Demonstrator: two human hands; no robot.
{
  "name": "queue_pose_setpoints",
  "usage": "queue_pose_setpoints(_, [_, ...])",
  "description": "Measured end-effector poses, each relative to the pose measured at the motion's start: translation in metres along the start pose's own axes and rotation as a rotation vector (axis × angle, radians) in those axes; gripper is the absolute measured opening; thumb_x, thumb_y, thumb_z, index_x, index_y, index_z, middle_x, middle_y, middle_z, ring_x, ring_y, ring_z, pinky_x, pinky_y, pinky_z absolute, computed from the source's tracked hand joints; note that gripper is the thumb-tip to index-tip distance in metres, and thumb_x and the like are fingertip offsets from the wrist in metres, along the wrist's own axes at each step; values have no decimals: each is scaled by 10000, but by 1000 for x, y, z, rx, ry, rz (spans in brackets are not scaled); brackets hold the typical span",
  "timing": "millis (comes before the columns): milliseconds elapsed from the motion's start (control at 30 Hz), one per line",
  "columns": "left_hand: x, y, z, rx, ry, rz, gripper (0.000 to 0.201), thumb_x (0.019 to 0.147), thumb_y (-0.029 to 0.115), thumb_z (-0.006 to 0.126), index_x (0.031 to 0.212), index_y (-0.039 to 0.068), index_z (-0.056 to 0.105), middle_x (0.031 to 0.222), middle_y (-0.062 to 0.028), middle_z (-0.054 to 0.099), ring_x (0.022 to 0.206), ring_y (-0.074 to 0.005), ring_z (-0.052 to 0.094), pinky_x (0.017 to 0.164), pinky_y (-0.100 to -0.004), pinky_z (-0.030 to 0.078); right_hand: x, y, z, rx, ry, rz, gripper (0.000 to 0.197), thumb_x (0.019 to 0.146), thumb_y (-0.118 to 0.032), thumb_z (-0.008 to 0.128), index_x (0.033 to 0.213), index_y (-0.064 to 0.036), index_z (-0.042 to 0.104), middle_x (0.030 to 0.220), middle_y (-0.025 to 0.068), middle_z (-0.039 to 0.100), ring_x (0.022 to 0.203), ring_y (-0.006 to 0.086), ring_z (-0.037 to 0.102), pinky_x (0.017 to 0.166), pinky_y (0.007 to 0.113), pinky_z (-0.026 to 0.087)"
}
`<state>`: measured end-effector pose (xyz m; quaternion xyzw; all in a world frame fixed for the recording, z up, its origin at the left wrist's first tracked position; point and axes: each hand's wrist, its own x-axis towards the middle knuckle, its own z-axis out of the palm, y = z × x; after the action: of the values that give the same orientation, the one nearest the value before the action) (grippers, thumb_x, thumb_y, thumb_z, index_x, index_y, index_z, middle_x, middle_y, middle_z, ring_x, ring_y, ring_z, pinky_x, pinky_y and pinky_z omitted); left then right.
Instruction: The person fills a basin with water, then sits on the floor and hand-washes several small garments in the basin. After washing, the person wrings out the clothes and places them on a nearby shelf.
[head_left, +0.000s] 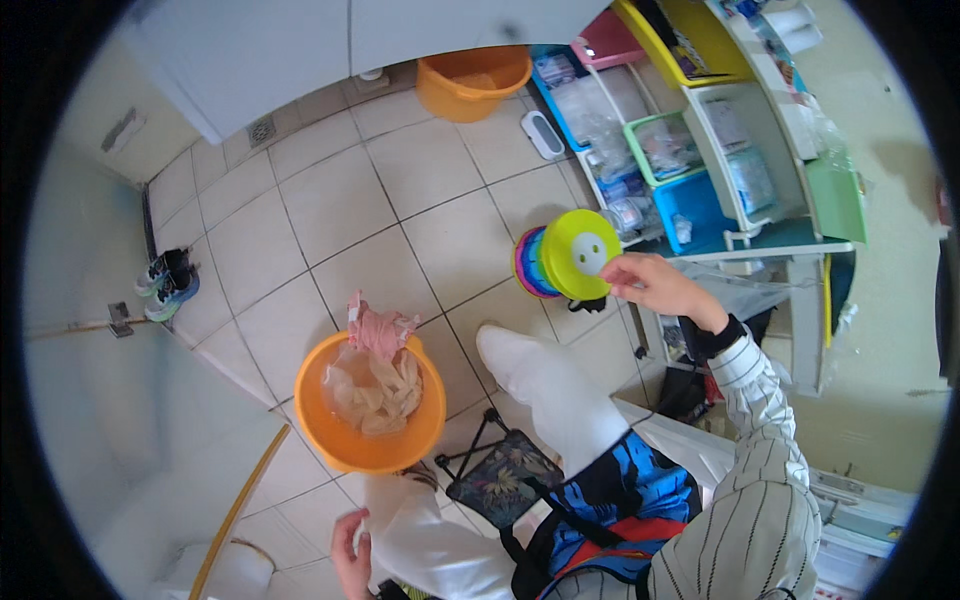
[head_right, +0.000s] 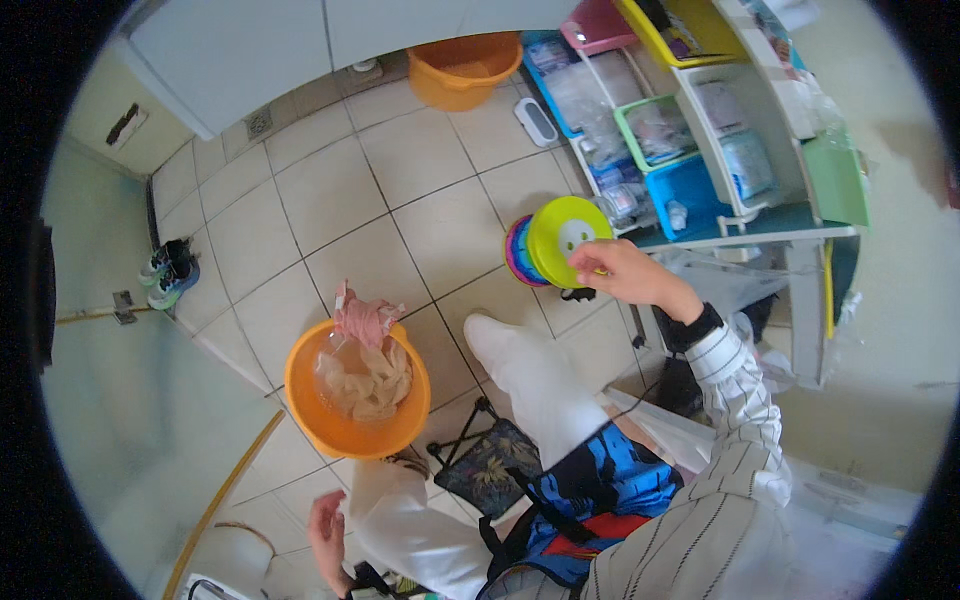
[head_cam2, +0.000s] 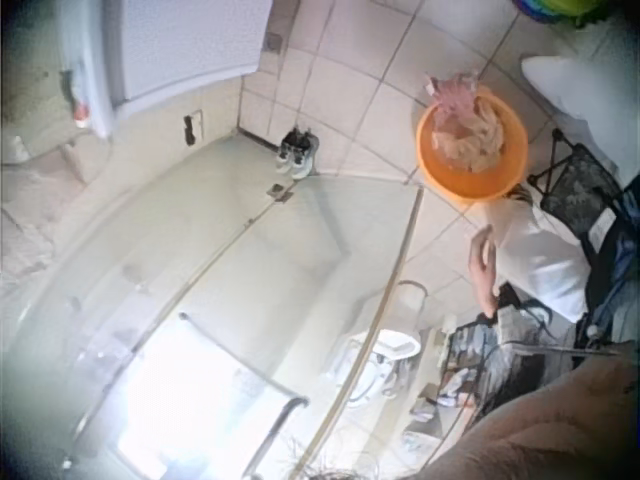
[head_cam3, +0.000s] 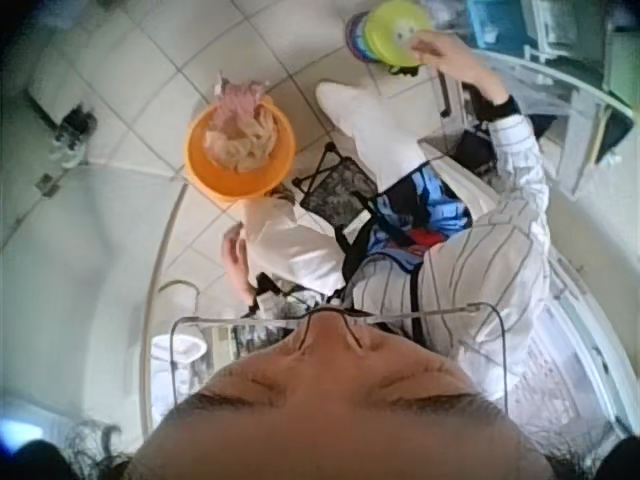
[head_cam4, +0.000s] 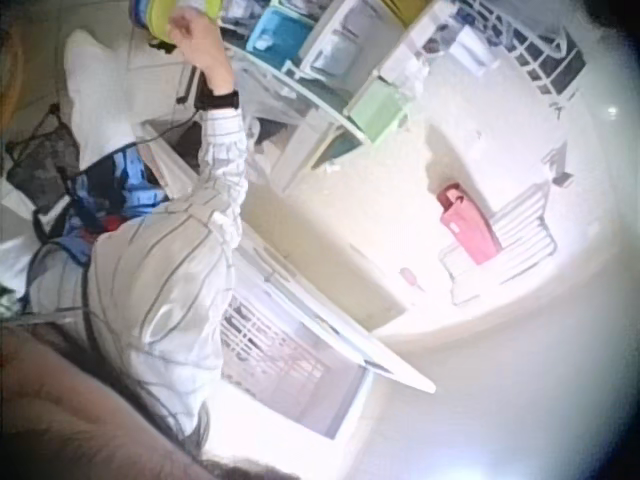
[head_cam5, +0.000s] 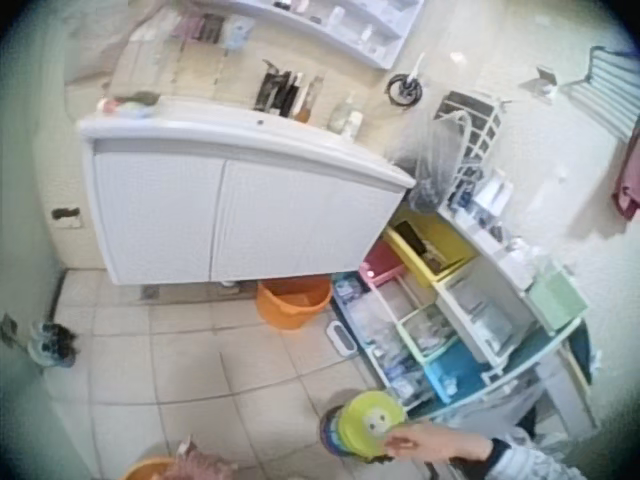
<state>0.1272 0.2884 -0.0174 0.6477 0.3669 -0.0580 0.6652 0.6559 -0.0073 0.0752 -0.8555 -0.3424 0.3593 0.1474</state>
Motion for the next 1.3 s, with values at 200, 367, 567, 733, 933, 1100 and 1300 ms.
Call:
queue_pose_setpoints(200, [-149,151,-5,2,20,-54,252,953,95,483,1166,-31,525,1129,-143,592,1073,-232,551,970,-343,411,-158,-1,-72,94,173,183,184,800,-121,612,966,-41,608,812,144,641,766,287,643,699,373,505])
queue_pose_setpoints(367, [-178,227,1,91,-83,19,260,965,119,472,1183,-12,524,1122,-132,596,1043,-208,560,950,-337,424,-299,-12,-103,-211,595,425,238,745,-127,648,965,-40,619,824,168,626,767,324,626,710,392,503])
queue_pose_setpoints(567, [-149,315,50,150,-291,241,271,958,130,495,1190,-6,521,1132,-135,592,1035,-203,564,940,-334,434,-466,12,-133,-405,936,967,258,720,-84,648,977,-57,630,983,168,582,942,367,568,820,436,475])
queue_pose_setpoints(733, [-123,404,163,203,-305,351,281,955,141,504,1196,-2,519,1138,-135,590,1040,-201,561,940,-333,434,-529,61,-281,166,1674,360,276,807,-175,685,1024,-19,613,923,138,633,872,216,638,751,343,520])
queue_pose_setpoints(933, [-117,580,338,262,-324,514,293,953,154,514,1203,2,515,1146,-135,587,1047,-199,558,941,-331,433,-532,146,-574,261,2223,317,843,728,-392,768,1355,-26,339,1168,178,559,981,295,582,831,373,476])
queue_pose_setpoints(1100, [-80,768,504,55,-658,986,343,897,-34,474,1236,4,438,1232,-92,503,1133,-175,525,982,-304,401,-525,153,-645,896,1742,-380,604,821,-238,699,1275,53,426,1186,172,556,1030,251,575,861,356,475])
queue_pose_setpoints(1300, [-100,943,715,-281,-935,1138,383,957,180,509,1298,32,414,1250,-80,498,1134,-165,517,924,-291,424,-550,106,-608,1130,1405,-733,391,871,-163,610,1192,34,509,1127,95,584,1013,182,567,861,358,460])
